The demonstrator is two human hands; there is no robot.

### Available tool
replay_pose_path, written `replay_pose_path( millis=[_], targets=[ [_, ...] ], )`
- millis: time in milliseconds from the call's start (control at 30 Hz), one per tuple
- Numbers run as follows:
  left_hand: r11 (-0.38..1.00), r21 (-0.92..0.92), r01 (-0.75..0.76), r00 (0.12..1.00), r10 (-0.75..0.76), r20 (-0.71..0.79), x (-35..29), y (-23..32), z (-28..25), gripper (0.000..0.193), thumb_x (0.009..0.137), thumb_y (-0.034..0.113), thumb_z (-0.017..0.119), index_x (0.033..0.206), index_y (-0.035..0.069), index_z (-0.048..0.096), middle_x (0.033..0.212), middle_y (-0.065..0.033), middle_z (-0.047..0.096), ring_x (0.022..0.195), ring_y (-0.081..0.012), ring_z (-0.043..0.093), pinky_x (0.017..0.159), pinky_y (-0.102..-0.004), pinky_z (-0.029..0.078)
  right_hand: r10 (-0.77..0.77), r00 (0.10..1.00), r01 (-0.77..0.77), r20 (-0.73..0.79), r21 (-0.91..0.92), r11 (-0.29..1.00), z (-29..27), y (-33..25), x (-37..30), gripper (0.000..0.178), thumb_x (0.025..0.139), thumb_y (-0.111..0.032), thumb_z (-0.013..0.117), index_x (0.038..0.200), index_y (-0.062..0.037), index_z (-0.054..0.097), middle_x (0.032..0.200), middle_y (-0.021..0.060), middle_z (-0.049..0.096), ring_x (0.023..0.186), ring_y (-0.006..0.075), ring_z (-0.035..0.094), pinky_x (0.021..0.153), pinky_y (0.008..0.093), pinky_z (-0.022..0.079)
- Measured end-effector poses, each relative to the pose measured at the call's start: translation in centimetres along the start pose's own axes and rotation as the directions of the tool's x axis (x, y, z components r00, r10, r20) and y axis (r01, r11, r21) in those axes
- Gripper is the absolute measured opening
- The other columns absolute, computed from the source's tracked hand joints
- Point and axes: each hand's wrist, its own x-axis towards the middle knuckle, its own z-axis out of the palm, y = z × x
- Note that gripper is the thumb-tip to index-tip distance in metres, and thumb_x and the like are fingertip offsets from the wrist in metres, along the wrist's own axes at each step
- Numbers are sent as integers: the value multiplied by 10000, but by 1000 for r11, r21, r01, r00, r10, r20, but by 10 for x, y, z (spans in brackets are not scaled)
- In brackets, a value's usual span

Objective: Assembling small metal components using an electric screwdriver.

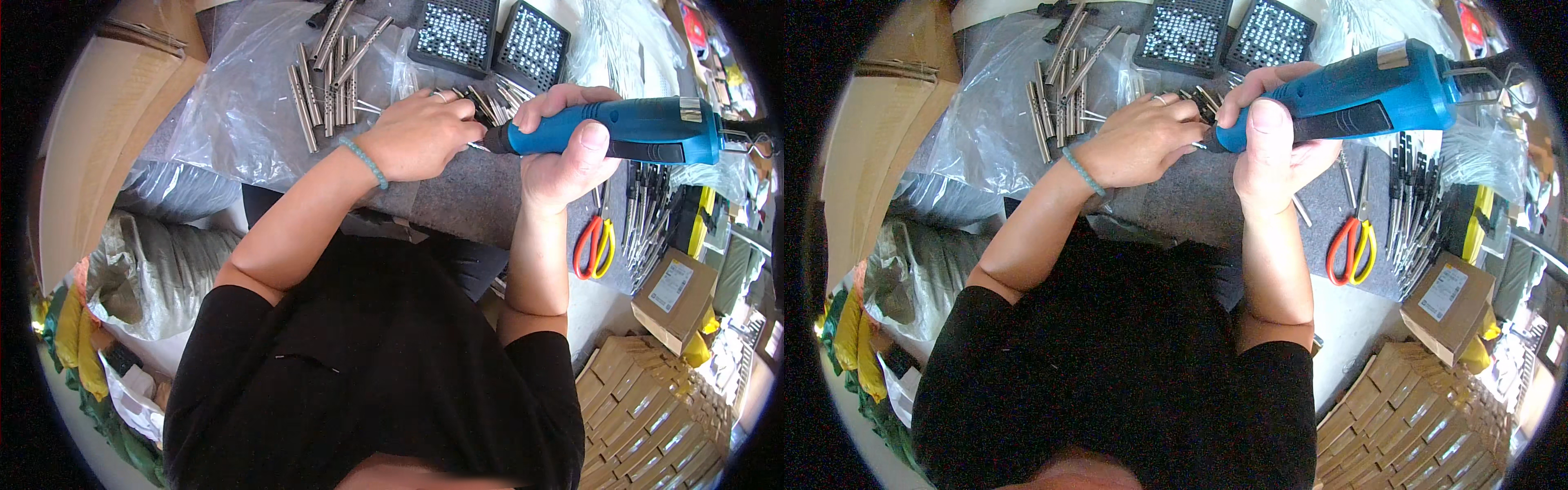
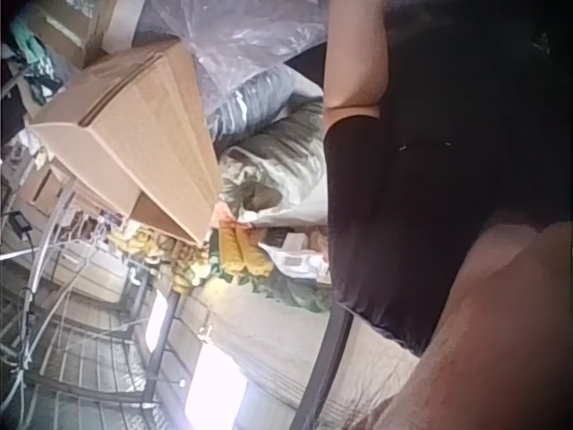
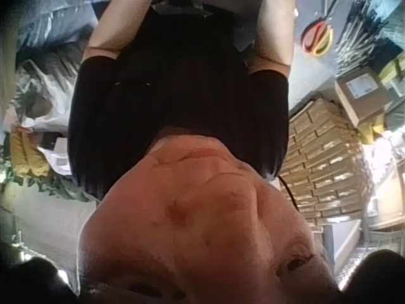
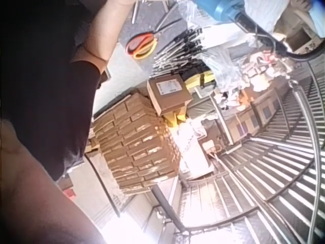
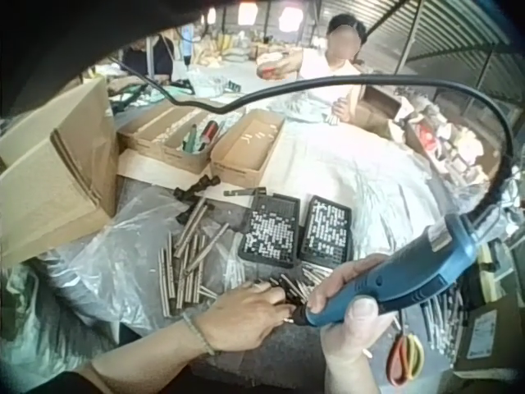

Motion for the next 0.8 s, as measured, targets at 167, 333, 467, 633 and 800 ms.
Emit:
replay_pose_path(
  millis=[167,333,467,633,800],
  targets=[
    [1000,-7,-23,1000,23,17,0,-1,-2,165,786,120,593,946,81,589,925,-82,526,948,-277,518,783,-401,437,17,999,-19,52,33,999,-2,1,-1,359,805,-237,662,977,11,467,711,118,550,542,155,526,489,273,440],
    [1000,-8,-28,999,28,17,0,-2,0,130,785,116,585,907,74,578,914,-84,519,944,-280,520,772,-408,441,16,998,-18,59,33,999,-1,3,-2,377,801,-234,668,1011,10,473,727,120,557,542,153,527,492,271,440],
    [1000,-3,-13,1000,13,6,0,1,-1,144,760,107,583,900,78,600,909,-72,529,952,-270,525,784,-400,447,14,996,-21,87,73,997,-5,6,-2,413,794,-251,676,1035,15,473,736,124,559,541,153,526,496,267,439],
    [1000,15,-11,999,12,-35,1,-1,1,180,734,96,579,907,87,629,896,-57,539,954,-258,534,784,-390,458,43,990,-56,134,95,994,-8,9,-1,469,779,-292,694,1060,6,465,726,121,552,540,156,527,493,267,441],
    [1000,17,-4,1000,4,-11,3,0,-2,194,733,86,570,919,93,626,900,-71,542,961,-271,532,784,-387,459,64,992,-79,110,133,988,-9,10,-2,591,740,-393,733,1090,-9,452,720,119,550,541,161,529,487,263,437]
  ],
)
